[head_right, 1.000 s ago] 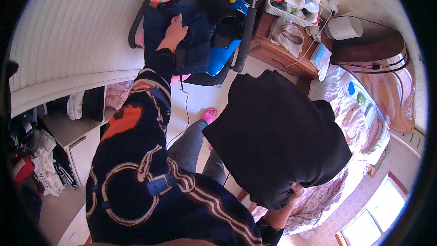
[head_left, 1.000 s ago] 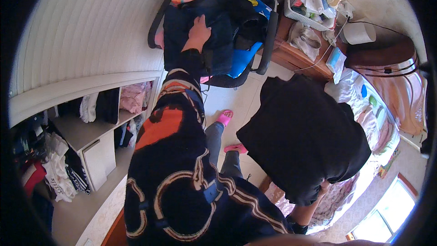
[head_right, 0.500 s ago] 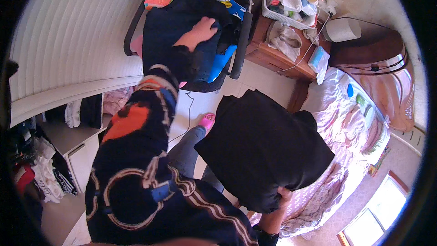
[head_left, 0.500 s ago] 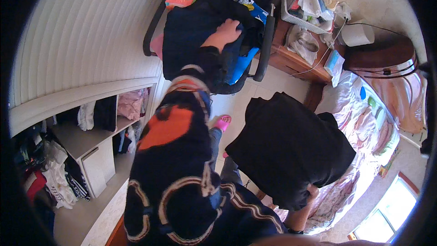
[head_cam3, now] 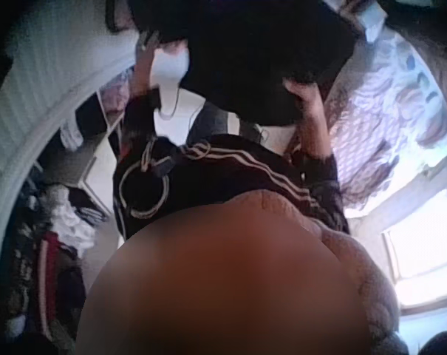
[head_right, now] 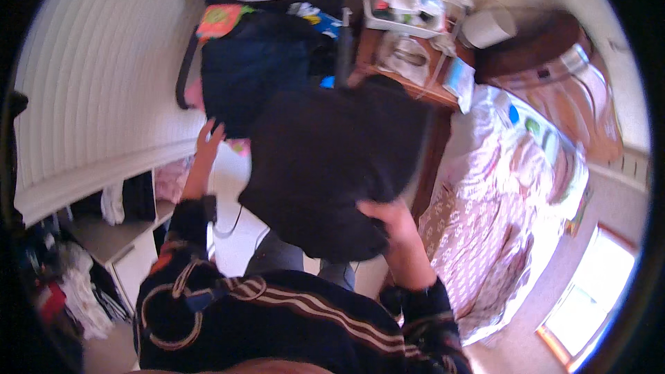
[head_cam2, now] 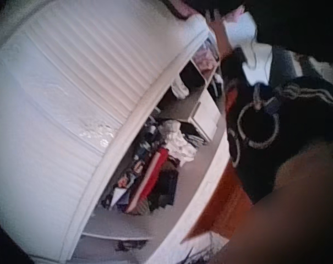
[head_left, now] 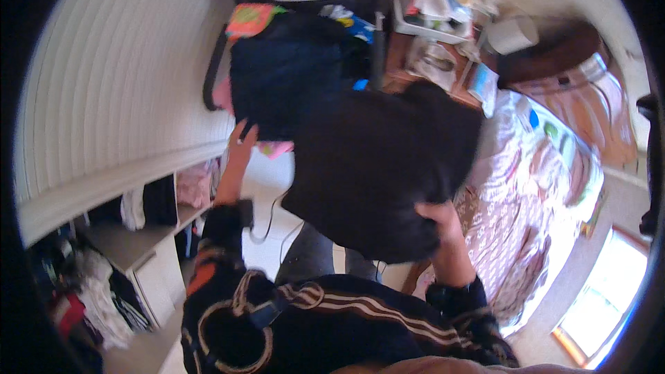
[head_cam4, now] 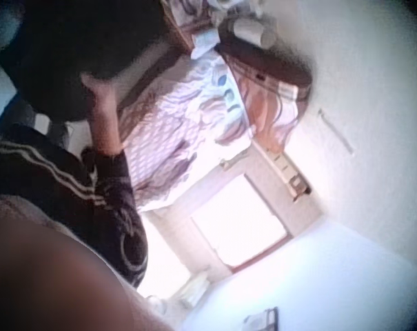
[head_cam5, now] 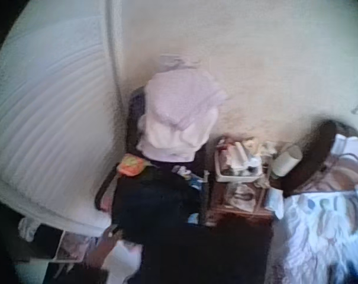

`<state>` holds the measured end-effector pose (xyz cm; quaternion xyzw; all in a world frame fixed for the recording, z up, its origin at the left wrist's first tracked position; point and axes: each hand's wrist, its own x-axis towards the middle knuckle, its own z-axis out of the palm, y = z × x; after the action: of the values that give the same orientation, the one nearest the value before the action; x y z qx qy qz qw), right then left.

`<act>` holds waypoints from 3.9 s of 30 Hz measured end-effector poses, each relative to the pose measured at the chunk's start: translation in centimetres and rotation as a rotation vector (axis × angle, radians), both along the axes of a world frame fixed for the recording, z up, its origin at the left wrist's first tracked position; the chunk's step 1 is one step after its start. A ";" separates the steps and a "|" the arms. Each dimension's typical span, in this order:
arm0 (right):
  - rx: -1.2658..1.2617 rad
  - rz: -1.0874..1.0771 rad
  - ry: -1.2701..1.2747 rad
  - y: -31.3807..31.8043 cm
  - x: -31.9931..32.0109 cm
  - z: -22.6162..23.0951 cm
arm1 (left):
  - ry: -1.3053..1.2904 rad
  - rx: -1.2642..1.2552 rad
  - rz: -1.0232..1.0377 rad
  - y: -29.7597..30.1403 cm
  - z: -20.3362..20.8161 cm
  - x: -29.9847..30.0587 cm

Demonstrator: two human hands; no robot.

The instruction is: The person folds a pink shirt, a blue top, and a black garment on a bed, then places them into a wardrobe. The person also smooths and adjusts the bedsheet and blanket.

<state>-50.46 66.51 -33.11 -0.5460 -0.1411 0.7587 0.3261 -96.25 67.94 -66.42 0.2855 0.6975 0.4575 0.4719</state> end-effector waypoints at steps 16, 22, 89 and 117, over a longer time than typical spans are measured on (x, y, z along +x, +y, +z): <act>0.165 0.107 -0.256 7.3 -6.7 -22.3 | 0.234 -0.270 -0.065 -17.2 1.6 -0.8; -0.108 0.367 -0.371 -9.3 8.8 -26.9 | 0.225 -0.215 -0.241 -12.4 4.1 6.3; -1.032 -1.410 -0.945 -144.1 76.5 -26.2 | 0.815 -0.009 -1.561 -59.0 24.0 90.3; -0.390 -0.554 -0.726 -117.6 35.8 -15.3 | 0.136 0.726 -2.213 -86.8 19.1 120.0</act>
<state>-14.70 -51.06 -48.46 -0.8429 0.0493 0.4167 0.3369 23.80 -18.83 -47.27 0.8802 -0.0801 -0.0473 0.4654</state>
